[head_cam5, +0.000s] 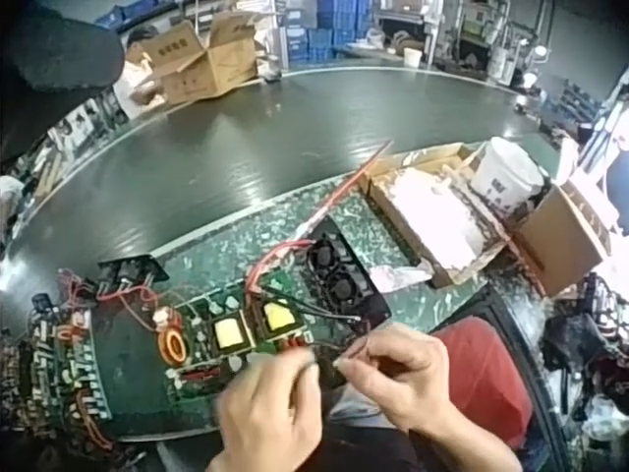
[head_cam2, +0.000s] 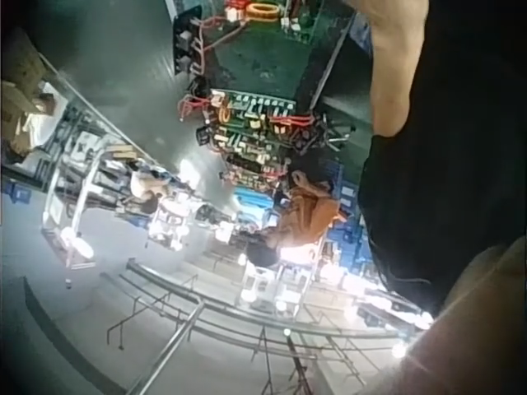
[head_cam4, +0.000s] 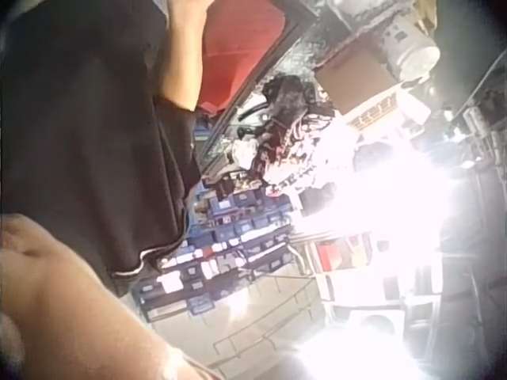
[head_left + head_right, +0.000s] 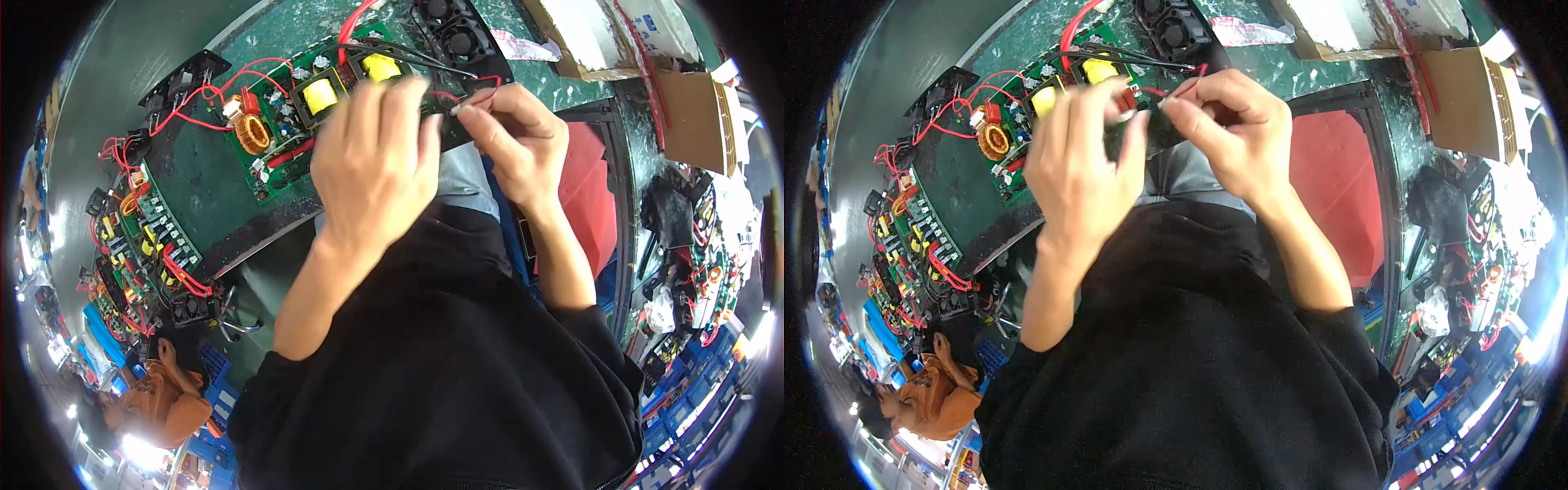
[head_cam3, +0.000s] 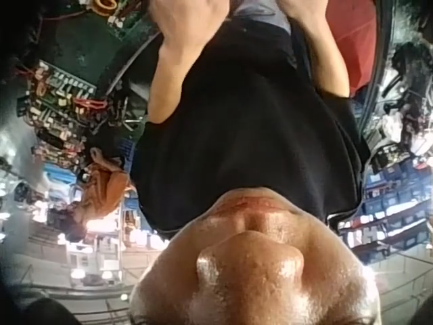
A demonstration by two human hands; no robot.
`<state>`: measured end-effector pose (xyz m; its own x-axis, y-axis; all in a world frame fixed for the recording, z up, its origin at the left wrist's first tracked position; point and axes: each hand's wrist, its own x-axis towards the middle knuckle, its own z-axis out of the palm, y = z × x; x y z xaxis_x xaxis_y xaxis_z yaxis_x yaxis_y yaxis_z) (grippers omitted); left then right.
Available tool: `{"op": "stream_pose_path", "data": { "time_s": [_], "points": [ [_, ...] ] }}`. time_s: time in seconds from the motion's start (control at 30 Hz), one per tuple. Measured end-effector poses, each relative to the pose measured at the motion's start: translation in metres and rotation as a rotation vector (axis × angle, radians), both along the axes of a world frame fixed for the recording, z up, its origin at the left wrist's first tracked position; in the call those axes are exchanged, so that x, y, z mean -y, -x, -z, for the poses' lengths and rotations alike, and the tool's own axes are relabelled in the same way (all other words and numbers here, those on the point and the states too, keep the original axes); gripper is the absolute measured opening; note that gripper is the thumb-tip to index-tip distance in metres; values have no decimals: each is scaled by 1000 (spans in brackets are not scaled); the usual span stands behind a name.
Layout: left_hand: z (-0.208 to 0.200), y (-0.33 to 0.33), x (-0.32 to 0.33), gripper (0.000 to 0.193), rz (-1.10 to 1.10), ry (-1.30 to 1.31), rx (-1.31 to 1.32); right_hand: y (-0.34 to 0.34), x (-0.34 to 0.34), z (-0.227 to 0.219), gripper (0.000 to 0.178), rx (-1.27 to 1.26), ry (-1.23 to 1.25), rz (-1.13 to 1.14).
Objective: The worker is seen assembling various components, including cooling fans and wires, onto printed circuit boards and applying a white sealant paste at an assembly line station.
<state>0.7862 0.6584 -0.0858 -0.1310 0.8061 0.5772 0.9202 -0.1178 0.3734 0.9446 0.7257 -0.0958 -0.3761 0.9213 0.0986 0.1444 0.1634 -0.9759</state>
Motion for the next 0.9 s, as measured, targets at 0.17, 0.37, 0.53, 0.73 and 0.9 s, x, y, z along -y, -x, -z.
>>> {"op": "stream_pose_path", "data": {
  "time_s": [0.17,0.37,0.53,0.73,0.9],
  "points": [
    [-12,42,-46,21,138,25,-159,13,-10,5,10,190,-455,-123],
    [-48,54,-55,16,145,280,313,21,-35,13,16,311,-729,-233],
    [-36,58,-50,18,157,274,444,23,-41,5,19,390,-789,-320],
    [-28,60,-49,17,177,206,429,24,-49,5,20,345,-854,-399],
    [-24,61,-50,17,201,153,438,21,-53,3,21,360,-858,-456]
  ]
}}
